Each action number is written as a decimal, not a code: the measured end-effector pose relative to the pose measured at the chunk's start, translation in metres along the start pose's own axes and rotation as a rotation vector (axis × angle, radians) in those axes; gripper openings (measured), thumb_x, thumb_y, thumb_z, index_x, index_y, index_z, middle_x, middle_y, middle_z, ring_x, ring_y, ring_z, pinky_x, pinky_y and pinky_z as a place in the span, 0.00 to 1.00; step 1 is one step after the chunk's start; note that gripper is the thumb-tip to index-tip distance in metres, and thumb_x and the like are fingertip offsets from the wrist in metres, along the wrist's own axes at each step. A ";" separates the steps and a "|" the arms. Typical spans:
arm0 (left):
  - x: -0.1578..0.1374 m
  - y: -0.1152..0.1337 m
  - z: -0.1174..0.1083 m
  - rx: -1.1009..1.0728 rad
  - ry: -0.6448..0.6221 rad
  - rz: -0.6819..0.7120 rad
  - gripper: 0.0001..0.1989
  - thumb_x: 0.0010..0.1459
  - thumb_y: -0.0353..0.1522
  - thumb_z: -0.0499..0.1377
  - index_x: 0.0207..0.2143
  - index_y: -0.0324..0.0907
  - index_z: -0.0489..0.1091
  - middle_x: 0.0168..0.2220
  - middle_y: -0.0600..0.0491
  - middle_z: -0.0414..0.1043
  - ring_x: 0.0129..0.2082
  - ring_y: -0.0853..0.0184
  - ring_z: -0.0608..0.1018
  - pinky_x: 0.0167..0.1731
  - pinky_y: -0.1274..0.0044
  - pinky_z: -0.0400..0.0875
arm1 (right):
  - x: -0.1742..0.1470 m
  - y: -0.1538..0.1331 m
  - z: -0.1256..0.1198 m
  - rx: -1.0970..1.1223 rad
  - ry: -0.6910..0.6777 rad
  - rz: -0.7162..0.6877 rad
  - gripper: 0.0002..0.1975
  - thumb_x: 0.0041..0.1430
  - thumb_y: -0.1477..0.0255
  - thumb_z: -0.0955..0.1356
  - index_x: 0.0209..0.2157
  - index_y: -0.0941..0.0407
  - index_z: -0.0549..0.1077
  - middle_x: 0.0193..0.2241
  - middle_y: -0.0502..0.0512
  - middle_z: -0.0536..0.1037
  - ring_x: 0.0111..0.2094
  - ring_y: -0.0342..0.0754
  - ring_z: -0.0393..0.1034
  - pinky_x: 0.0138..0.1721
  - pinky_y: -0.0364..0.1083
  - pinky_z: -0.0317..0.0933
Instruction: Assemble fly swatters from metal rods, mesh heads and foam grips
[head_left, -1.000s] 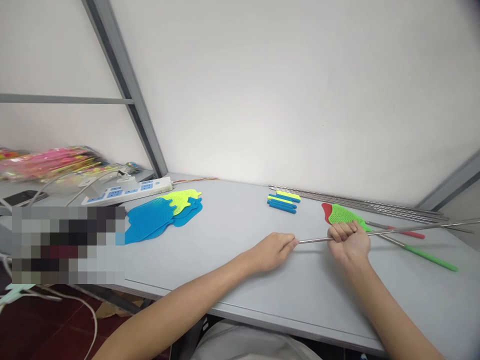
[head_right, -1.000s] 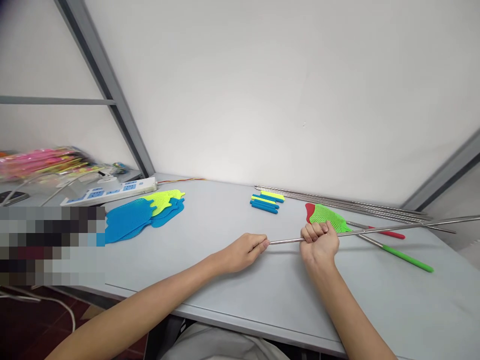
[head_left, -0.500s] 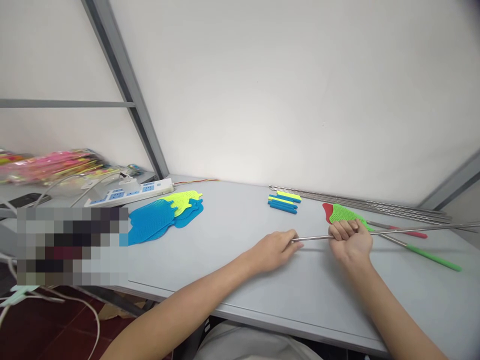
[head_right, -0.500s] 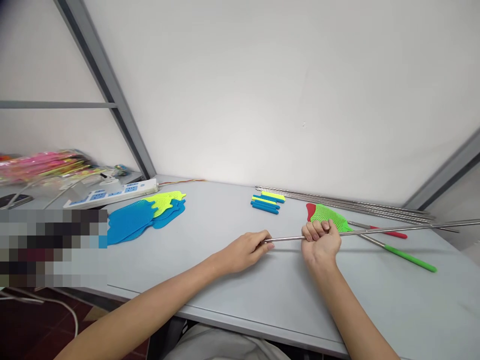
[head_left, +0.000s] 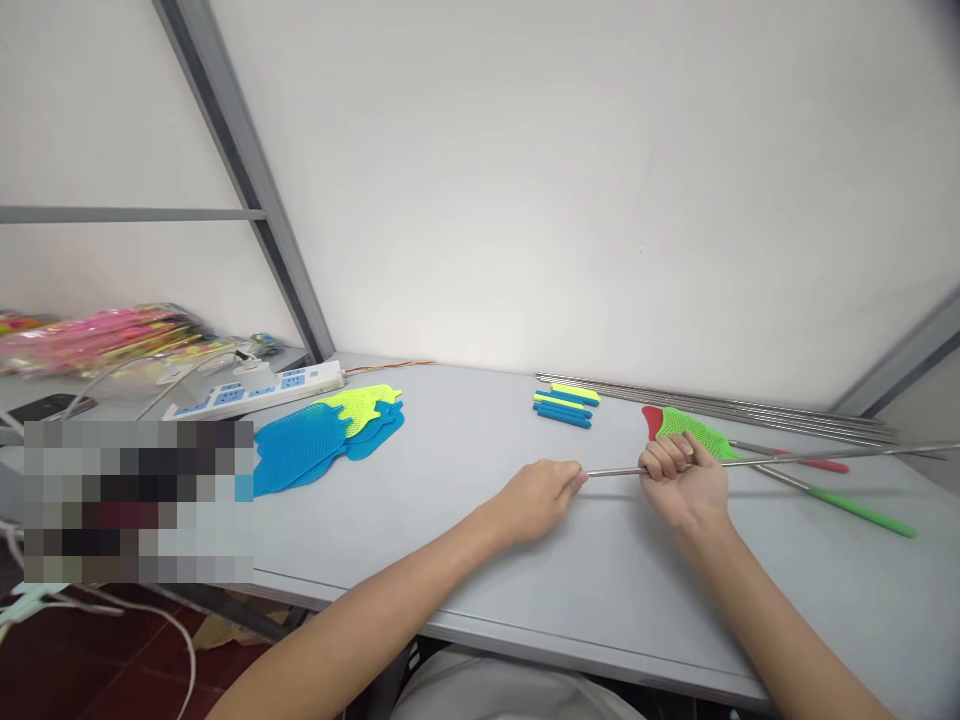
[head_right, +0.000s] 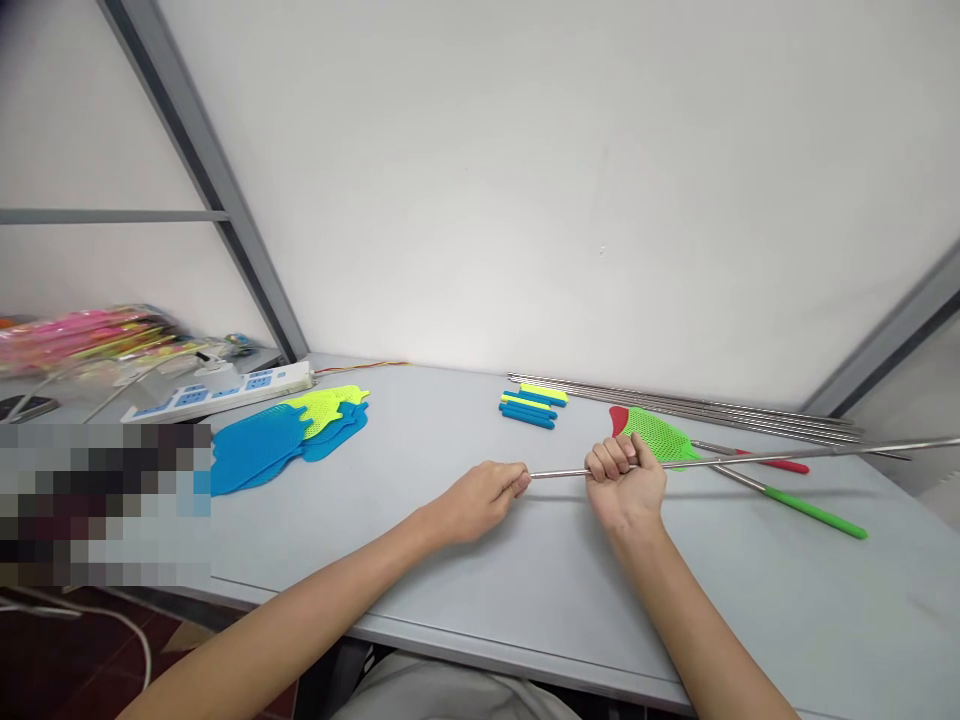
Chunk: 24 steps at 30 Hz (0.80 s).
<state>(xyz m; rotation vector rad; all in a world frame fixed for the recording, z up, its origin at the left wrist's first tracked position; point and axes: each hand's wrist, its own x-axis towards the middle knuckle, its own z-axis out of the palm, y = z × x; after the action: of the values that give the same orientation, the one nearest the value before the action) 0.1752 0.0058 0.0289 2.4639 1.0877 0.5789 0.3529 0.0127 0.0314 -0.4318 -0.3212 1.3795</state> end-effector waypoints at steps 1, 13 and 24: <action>0.000 0.000 0.002 0.002 -0.009 0.001 0.16 0.57 0.35 0.37 0.23 0.41 0.57 0.18 0.57 0.55 0.19 0.73 0.59 0.22 0.81 0.54 | -0.001 0.000 0.001 -0.008 0.002 -0.021 0.14 0.52 0.74 0.56 0.16 0.57 0.47 0.11 0.43 0.43 0.11 0.37 0.39 0.11 0.40 0.39; 0.000 0.000 0.014 -0.327 -0.116 0.029 0.16 0.57 0.35 0.37 0.21 0.39 0.55 0.19 0.59 0.54 0.21 0.76 0.59 0.23 0.83 0.56 | -0.013 -0.005 0.016 -0.171 -0.050 -0.162 0.17 0.49 0.69 0.61 0.16 0.57 0.46 0.11 0.42 0.39 0.11 0.36 0.35 0.12 0.42 0.29; -0.001 0.000 0.011 -0.216 -0.078 0.046 0.15 0.57 0.36 0.36 0.26 0.40 0.56 0.22 0.57 0.59 0.23 0.74 0.62 0.27 0.81 0.57 | -0.006 -0.004 0.007 -0.169 -0.044 -0.169 0.17 0.50 0.68 0.60 0.17 0.57 0.46 0.11 0.42 0.41 0.11 0.36 0.37 0.12 0.41 0.32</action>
<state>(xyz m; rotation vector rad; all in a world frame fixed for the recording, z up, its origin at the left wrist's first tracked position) 0.1799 0.0032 0.0190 2.3088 0.8910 0.5765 0.3522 0.0073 0.0396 -0.5029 -0.5013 1.2029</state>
